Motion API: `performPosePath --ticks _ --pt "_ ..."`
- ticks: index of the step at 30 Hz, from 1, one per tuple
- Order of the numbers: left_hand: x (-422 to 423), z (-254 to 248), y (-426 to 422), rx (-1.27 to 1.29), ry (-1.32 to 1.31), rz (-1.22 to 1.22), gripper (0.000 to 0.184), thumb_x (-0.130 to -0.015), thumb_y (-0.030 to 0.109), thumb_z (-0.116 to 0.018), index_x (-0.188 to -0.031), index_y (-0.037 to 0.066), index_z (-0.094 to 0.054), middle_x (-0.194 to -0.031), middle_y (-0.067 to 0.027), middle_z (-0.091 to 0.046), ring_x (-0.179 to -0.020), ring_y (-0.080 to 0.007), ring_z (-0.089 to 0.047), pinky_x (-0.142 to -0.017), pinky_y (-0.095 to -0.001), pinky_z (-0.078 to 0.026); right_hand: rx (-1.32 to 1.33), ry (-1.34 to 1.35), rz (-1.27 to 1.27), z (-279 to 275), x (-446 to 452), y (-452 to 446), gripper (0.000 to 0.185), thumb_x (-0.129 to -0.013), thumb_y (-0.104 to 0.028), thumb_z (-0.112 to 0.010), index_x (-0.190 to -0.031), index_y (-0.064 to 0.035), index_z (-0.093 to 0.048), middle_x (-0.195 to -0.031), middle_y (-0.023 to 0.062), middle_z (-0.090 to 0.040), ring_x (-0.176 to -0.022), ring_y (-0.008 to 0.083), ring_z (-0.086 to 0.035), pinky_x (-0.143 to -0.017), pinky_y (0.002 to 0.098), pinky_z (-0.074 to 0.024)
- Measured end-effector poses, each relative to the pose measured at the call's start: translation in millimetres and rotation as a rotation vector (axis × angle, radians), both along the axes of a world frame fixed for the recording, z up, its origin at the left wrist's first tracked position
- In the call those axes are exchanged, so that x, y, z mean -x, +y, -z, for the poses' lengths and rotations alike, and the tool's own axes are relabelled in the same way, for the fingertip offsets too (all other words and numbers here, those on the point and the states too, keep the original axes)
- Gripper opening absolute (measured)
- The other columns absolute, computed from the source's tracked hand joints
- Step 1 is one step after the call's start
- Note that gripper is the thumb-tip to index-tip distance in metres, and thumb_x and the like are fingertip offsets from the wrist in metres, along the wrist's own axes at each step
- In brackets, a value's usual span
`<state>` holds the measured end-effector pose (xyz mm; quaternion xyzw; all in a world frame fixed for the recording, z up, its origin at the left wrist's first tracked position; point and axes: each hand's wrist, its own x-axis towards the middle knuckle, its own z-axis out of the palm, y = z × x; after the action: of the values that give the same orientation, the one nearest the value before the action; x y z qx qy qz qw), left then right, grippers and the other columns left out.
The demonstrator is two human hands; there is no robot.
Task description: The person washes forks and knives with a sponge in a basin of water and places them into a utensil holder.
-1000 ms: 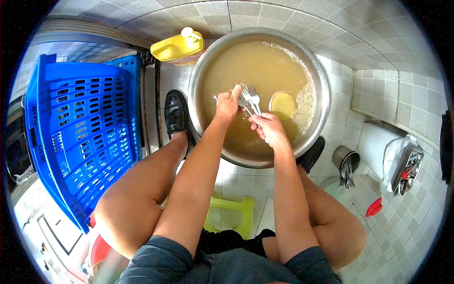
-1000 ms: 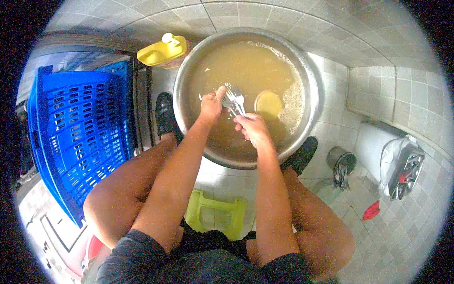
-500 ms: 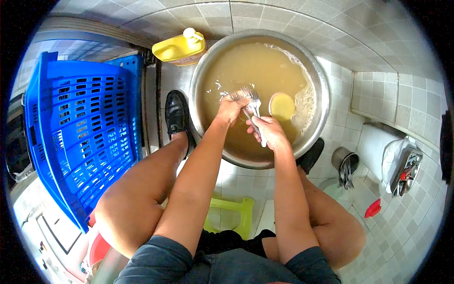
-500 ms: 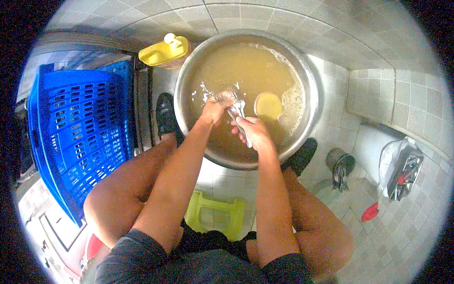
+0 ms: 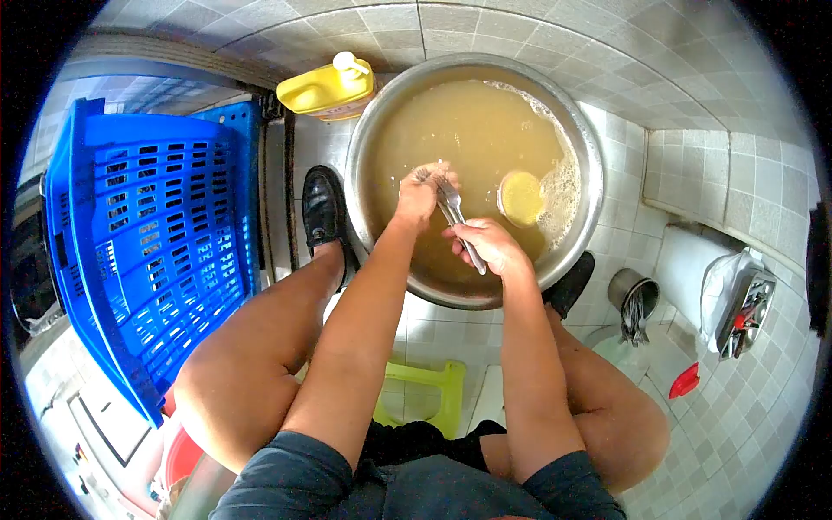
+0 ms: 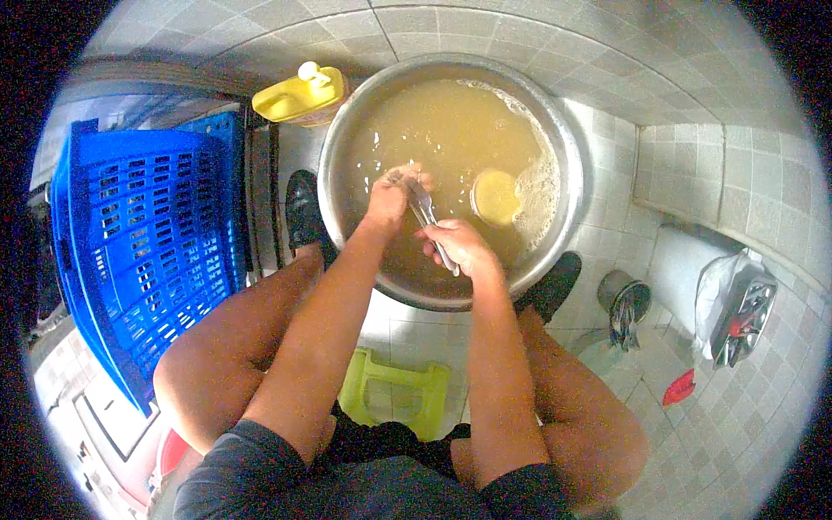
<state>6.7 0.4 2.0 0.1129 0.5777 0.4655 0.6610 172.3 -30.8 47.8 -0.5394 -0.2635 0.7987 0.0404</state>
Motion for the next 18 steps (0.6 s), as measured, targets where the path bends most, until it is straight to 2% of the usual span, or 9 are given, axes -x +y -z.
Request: performPosePath --ticks 1,4,5,7,11,13,15,16,18 --pt "1 2 0 0.001 0.0 0.001 0.028 -0.099 0.026 -0.06 -0.106 -0.001 -0.065 -0.089 -0.0123 -0.072 -0.079 -0.0225 -0.069 -0.073 -0.0348 -0.056 0.029 0.022 0.05 4 -1 -2 0.031 -0.102 -0.029 -0.052 -0.104 -0.0016 -0.067 -0.072 0.0041 -0.062 -0.054 0.0125 -0.056 -0.048 0.027 -0.0447" --pt "9 9 0 0.011 -0.265 0.065 0.035 -0.099 0.012 -0.054 -0.131 -0.003 -0.055 -0.12 -0.0183 -0.067 -0.106 -0.0276 -0.065 -0.095 -0.0418 -0.052 0.085 0.057 0.147 3 0 -4 0.035 -0.103 -0.032 -0.049 -0.103 -0.0014 -0.067 -0.072 0.0064 -0.063 -0.055 0.0152 -0.058 -0.049 0.0289 -0.048" --pt "11 11 -1 0.011 -0.264 0.065 0.035 -0.099 0.012 -0.054 -0.131 -0.003 -0.055 -0.12 -0.0183 -0.067 -0.106 -0.0276 -0.065 -0.095 -0.0418 -0.052 0.112 0.067 0.198 1 1 -3 0.038 -0.104 -0.034 -0.048 -0.102 -0.0014 -0.066 -0.073 0.0077 -0.063 -0.056 0.0168 -0.059 -0.05 0.0299 -0.0498" --pt "12 5 -6 0.063 -0.582 0.249 0.037 -0.099 0.012 -0.053 -0.133 -0.003 -0.054 -0.124 -0.0184 -0.065 -0.109 -0.029 -0.065 -0.097 -0.0421 -0.052 0.115 0.047 0.197 0 5 -1 0.039 -0.103 -0.036 -0.047 -0.102 -0.0016 -0.065 -0.073 0.0086 -0.064 -0.056 0.018 -0.06 -0.05 0.0312 -0.051" --pt "0 -6 -13 0.056 -0.523 0.269 0.043 -0.094 0.01 -0.063 -0.133 -0.004 -0.053 -0.123 -0.0172 -0.066 -0.111 -0.0287 -0.065 -0.098 -0.042 -0.053 0.11 -0.023 0.155 -14 8 7 0.041 -0.104 -0.039 -0.047 -0.099 -0.002 -0.062 -0.075 0.0097 -0.064 -0.055 0.0197 -0.06 -0.051 0.0333 -0.0528" --pt "-7 -7 -10 0.09 -0.459 0.209 0.037 -0.093 0.008 -0.066 -0.127 -0.004 -0.057 -0.115 -0.0172 -0.069 -0.104 -0.0277 -0.068 -0.09 -0.0403 -0.056 0.051 -0.018 0.203 -2 12 4 0.04 -0.104 -0.04 -0.046 -0.097 -0.0029 -0.06 -0.074 0.0078 -0.061 -0.054 0.0175 -0.057 -0.048 0.0315 -0.0493" --pt "-10 -10 -6 0.066 -0.112 0.303 0.025 -0.095 0.008 -0.064 -0.117 -0.003 -0.062 -0.104 -0.0166 -0.072 -0.094 -0.0262 -0.07 -0.082 -0.0382 -0.058 0.054 -0.075 0.145 3 8 3 0.037 -0.104 -0.037 -0.047 -0.094 -0.0036 -0.059 -0.072 0.0039 -0.056 -0.054 0.0141 -0.051 -0.045 0.0291 -0.0439" --pt "-12 -12 -4 0.067 -0.111 0.302 0.025 -0.095 0.008 -0.064 -0.117 -0.003 -0.062 -0.104 -0.0166 -0.072 -0.094 -0.0262 -0.07 -0.082 -0.0382 -0.058 -0.002 -0.084 0.184 5 12 0 0.035 -0.105 -0.035 -0.047 -0.093 -0.004 -0.058 -0.07 0.001 -0.051 -0.054 0.0116 -0.048 -0.044 0.0278 -0.0399" --pt "-17 -17 1 0.137 -0.03 0.159 0.024 -0.096 0.02 -0.064 -0.105 -0.002 -0.063 -0.089 -0.0156 -0.071 -0.076 -0.0237 -0.069 -0.067 -0.0383 -0.058 0.013 -0.051 0.181 4 13 1 0.034 -0.105 -0.034 -0.047 -0.094 -0.0036 -0.058 -0.07 0.0006 -0.05 -0.054 0.0115 -0.047 -0.045 0.0277 -0.0404"
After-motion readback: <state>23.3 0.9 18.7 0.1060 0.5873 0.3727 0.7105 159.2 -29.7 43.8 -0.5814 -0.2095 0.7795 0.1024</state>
